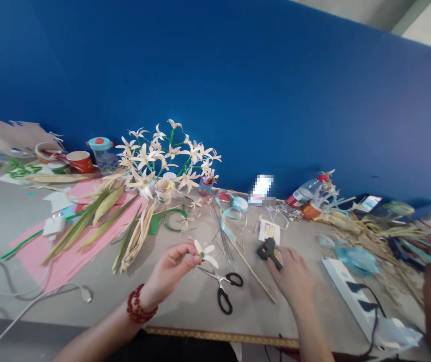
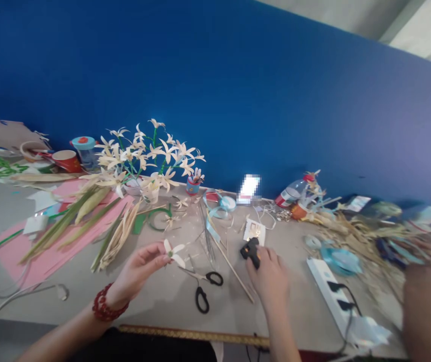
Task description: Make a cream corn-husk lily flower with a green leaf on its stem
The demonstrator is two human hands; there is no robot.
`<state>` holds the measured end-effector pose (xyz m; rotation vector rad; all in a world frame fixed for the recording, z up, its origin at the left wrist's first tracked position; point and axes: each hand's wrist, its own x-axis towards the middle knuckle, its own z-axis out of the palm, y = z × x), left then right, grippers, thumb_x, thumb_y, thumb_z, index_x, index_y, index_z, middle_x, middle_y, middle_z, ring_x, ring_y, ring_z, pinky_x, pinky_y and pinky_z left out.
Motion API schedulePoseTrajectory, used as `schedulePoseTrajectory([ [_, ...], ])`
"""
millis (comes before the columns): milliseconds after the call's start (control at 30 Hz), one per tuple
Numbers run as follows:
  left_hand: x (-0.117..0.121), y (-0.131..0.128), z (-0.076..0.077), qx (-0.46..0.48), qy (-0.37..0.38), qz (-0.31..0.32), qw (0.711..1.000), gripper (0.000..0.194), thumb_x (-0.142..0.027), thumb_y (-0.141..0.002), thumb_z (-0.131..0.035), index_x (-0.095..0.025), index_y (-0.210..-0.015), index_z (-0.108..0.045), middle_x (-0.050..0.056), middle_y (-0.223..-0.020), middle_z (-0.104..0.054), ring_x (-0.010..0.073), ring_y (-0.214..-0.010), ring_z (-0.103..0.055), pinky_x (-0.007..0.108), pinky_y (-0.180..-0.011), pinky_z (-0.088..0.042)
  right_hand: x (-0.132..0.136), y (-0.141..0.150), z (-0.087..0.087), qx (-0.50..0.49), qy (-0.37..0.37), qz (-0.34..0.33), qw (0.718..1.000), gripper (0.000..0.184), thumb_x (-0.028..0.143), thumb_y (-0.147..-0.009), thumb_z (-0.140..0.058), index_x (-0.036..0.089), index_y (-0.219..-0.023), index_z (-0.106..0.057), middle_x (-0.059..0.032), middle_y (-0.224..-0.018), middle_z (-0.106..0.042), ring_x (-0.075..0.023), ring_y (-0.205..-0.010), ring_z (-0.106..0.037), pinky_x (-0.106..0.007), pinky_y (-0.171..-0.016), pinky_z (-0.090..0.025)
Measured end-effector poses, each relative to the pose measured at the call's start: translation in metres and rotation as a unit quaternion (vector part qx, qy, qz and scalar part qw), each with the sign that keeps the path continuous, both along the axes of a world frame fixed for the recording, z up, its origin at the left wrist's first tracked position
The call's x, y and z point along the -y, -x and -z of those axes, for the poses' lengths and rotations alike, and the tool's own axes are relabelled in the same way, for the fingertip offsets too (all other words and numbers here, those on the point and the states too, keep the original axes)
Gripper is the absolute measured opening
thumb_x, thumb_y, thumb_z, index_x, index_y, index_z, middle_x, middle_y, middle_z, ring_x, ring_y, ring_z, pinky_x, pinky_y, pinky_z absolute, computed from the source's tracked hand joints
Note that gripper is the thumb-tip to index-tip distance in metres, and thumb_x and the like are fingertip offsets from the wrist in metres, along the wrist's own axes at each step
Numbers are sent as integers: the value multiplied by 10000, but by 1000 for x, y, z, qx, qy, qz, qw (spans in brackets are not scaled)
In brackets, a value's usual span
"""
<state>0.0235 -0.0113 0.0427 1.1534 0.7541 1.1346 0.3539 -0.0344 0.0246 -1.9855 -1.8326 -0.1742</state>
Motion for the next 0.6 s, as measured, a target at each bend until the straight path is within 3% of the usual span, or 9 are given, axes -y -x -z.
schedulePoseTrajectory([
  [67,-1,-1,0,-14,-18,5,1000,247,-371,-846,-701,-163,-735,-628,11,-751,-568,142,-734,-509,256,-702,-417,3,25,-22,-164,-12,-80,983,278,323,-899,-560,224,-1158,-581,-109,-1089,-617,-250,-856,-650,-380,-718,-538],
  [133,-1,-3,0,-29,-30,12,999,244,-373,-854,-691,-163,-745,-629,10,-755,-563,144,-740,-506,257,-707,-412,3,55,-41,-314,32,-188,930,447,298,-919,-533,217,-1351,-449,-73,-1007,-624,-197,-825,-648,-339,-735,-549],
  [233,0,-4,0,-48,-45,22,998,234,-369,-866,-675,-162,-763,-639,12,-768,-565,148,-755,-512,258,-720,-411,-1,99,-60,-388,130,-296,863,638,229,-892,-573,221,-1476,-315,-35,-925,-651,-165,-821,-649,-323,-789,-546],
  [267,0,-4,0,-55,-51,24,997,229,-364,-869,-672,-161,-767,-642,15,-775,-569,151,-763,-517,260,-725,-412,-4,109,-63,-391,151,-313,852,650,218,-875,-599,229,-1471,-338,-39,-953,-663,-164,-844,-653,-325,-806,-544],
  [333,1,0,-1,-65,-62,12,996,218,-351,-875,-665,-161,-772,-645,18,-784,-575,154,-772,-525,263,-736,-412,-13,117,-65,-419,158,-326,832,447,240,-875,-617,228,-1316,-541,-29,-906,-690,-154,-770,-661,-290,-717,-545],
  [400,1,6,-2,-75,-73,-17,994,207,-336,-876,-664,-161,-769,-643,17,-782,-572,155,-776,-526,265,-746,-408,-26,107,-64,-503,88,-301,805,161,307,-894,-610,213,-1002,-683,14,-686,-658,-118,-553,-598,-229,-526,-484],
  [500,1,17,-2,-83,-90,-53,991,205,-327,-871,-669,-158,-757,-647,20,-779,-564,160,-782,-525,270,-751,-402,-47,73,-60,-634,-172,-175,734,165,389,-843,-675,224,-836,-669,94,-449,-439,-85,-379,-397,-200,-415,-383],
  [567,0,22,-1,-81,-95,-63,990,199,-322,-866,-676,-155,-759,-657,26,-789,-566,165,-788,-527,273,-749,-401,-53,58,-55,-580,-313,-69,749,279,436,-860,-640,197,-720,-674,47,-498,-517,-110,-465,-478,-255,-537,-478],
  [600,0,22,-1,-77,-95,-64,990,191,-316,-865,-678,-155,-764,-662,29,-795,-567,165,-788,-528,273,-747,-400,-52,58,-51,-529,-306,-44,790,313,432,-868,-629,186,-686,-687,-1,-581,-601,-139,-560,-554,-290,-619,-508],
])
